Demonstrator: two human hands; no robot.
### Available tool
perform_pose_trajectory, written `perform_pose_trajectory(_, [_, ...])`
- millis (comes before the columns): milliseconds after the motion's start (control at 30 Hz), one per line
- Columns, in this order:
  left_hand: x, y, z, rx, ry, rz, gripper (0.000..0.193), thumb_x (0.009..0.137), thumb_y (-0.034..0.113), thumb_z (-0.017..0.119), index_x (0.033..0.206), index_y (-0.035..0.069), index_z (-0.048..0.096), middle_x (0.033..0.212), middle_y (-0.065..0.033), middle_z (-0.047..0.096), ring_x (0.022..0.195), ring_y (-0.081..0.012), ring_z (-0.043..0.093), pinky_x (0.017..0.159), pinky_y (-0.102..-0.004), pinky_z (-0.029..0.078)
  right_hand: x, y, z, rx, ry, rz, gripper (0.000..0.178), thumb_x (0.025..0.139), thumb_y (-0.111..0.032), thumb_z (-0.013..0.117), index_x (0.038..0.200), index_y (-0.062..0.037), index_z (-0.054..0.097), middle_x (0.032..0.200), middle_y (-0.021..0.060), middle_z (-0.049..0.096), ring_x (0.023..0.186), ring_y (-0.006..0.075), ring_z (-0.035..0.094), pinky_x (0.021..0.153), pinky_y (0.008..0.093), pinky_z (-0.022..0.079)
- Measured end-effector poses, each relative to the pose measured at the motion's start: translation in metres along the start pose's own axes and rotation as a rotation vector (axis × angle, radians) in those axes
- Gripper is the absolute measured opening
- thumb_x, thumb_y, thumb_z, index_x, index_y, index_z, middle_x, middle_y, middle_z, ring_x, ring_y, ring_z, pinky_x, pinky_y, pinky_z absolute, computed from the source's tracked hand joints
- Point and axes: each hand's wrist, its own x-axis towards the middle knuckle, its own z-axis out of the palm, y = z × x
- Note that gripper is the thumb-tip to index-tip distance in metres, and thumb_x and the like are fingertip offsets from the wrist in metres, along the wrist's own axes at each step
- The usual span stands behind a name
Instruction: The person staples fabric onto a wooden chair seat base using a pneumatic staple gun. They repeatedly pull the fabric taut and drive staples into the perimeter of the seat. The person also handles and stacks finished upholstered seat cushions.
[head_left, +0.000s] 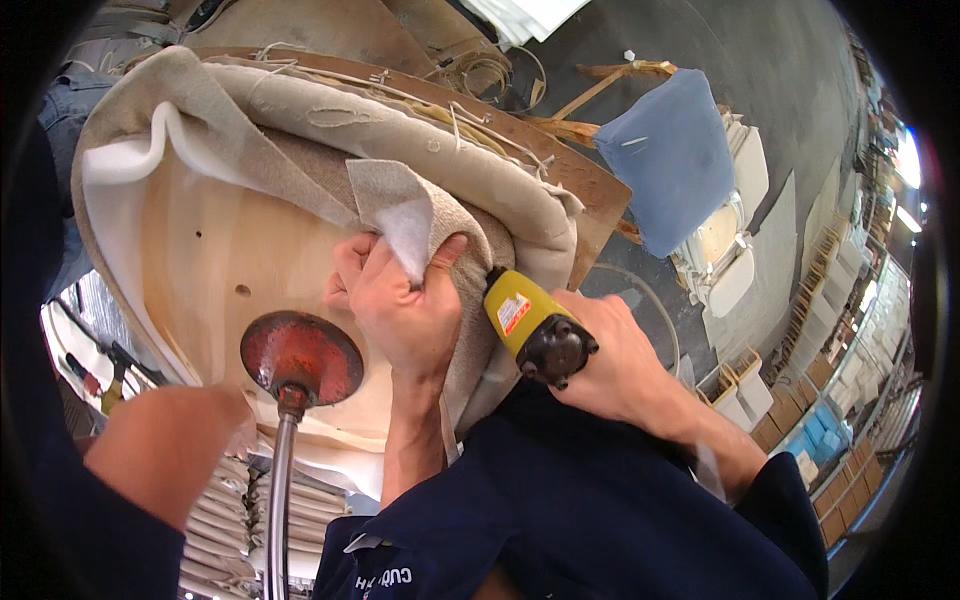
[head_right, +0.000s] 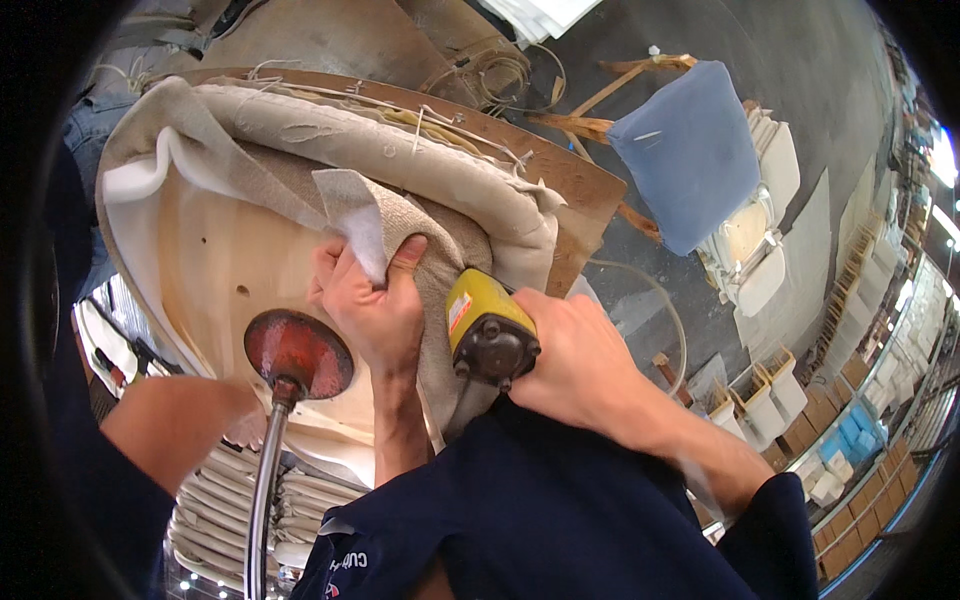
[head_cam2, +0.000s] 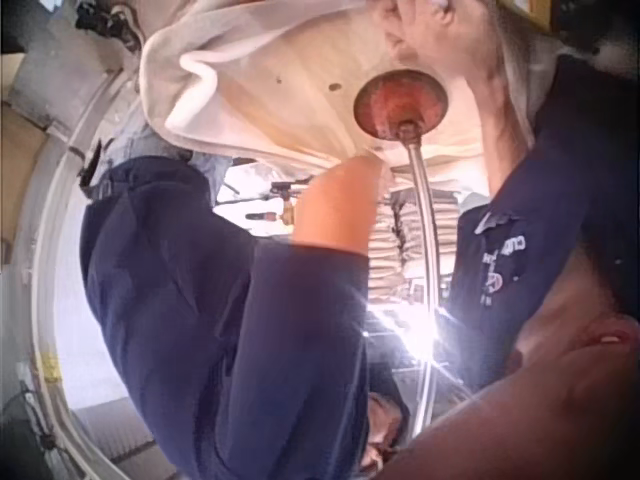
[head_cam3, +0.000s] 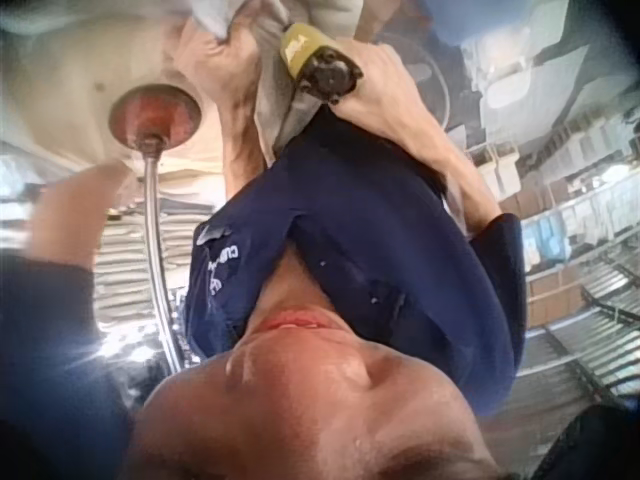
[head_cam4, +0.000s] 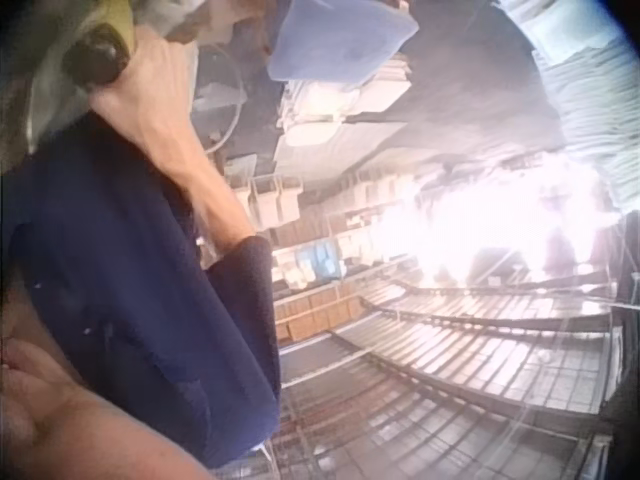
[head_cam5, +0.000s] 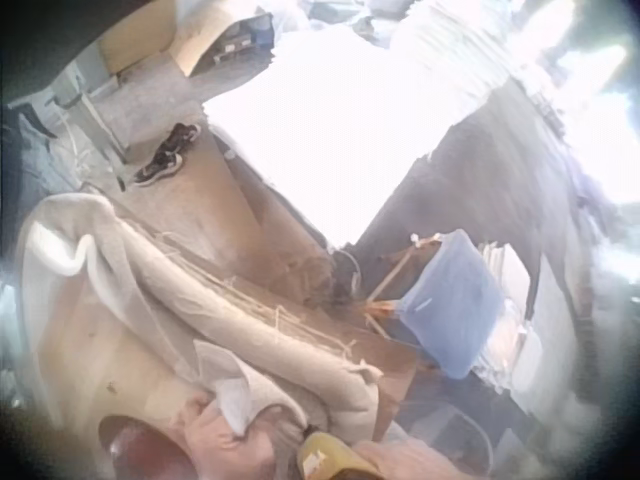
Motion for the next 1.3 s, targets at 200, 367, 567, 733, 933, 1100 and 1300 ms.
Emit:
perform_pose_trajectory(200, [0.014,0.0,-0.006,0.014,-0.075,0.015,0.014,0.078,0.02,0.091,0.08,0.012,0.079,0.078,0.0027,0.07,0.092,-0.0241,0.054,0.095,-0.0451,0.028,-0.005,-0.001,0.016,0.119,0.031,0.029,0.036,0.071,-0.013,0.082,0.102,-0.0027,0.067,0.082,0.021,0.072,0.086,0.0467,0.071,0.074,0.0505,0.055])
perform_pose_trajectory(367, [0.018,-0.004,-0.008,0.039,-0.087,0.022,0.019,0.079,0.02,0.09,0.073,0.01,0.074,0.072,0.0011,0.064,0.09,-0.0237,0.052,0.093,-0.046,0.028,-0.014,-0.008,0.02,0.129,0.139,-0.049,0.029,0.072,-0.006,0.078,0.098,-0.0008,0.069,0.085,0.023,0.073,0.084,0.0476,0.07,0.074,0.0497,0.057])
perform_pose_trajectory(567, [0.021,-0.005,-0.001,0.066,-0.044,0.047,0.03,0.08,0.025,0.091,0.067,0.009,0.069,0.069,-0.0024,0.06,0.087,-0.025,0.052,0.09,-0.0447,0.029,-0.015,-0.001,0.03,0.258,0.103,-0.028,0.027,0.072,-0.008,0.076,0.095,0.0031,0.071,0.083,0.0265,0.072,0.087,0.0503,0.07,0.079,0.0512,0.058])
perform_pose_trajectory(733, [0.014,-0.023,0.009,0.043,-0.021,-0.004,0.043,0.081,0.033,0.093,0.064,0.004,0.067,0.069,-0.0096,0.059,0.084,-0.03,0.055,0.095,-0.0442,0.032,-0.007,0.007,0.038,0.138,0.122,-0.047,0.023,0.082,-0.012,0.08,0.096,0.0033,0.069,0.078,0.0234,0.069,0.074,0.0472,0.062,0.07,0.0458,0.054])
perform_pose_trajectory(933, [0.018,-0.017,-0.017,0.039,-0.133,-0.089,0.042,0.088,0.042,0.086,0.08,0.003,0.077,0.094,-0.0198,0.075,0.101,-0.0338,0.064,0.096,-0.0455,0.046,-0.049,0.079,0.044,0.056,0.244,-0.319,0.031,0.076,-0.007,0.079,0.105,-0.0013,0.071,0.087,0.0248,0.073,0.085,0.0465,0.07,0.076,0.0483,0.056])
perform_pose_trajectory(1100, [-0.096,0.01,-0.081,-0.103,0.05,0.014,0.037,0.098,0.032,0.078,0.124,0.007,0.078,0.121,-0.0216,0.075,0.126,-0.037,0.064,0.109,-0.0446,0.049,-0.039,0.109,0.027,-0.205,0.31,-0.582,0.041,0.072,-0.009,0.086,0.109,-0.0058,0.071,0.09,0.0222,0.074,0.093,0.045,0.072,0.078,0.0501,0.056])
perform_pose_trajectory(1300, [-0.353,-0.064,-0.056,-0.027,0.809,-0.647,0.046,0.102,0.023,0.073,0.144,0.01,0.062,0.144,-0.0186,0.062,0.134,-0.0338,0.058,0.113,-0.0475,0.047,0.025,0.106,0.001,-0.306,0.471,-0.821,0.043,0.073,-0.009,0.084,0.114,-0.0072,0.072,0.096,0.0213,0.076,0.095,0.0457,0.073,0.082,0.0493,0.058])
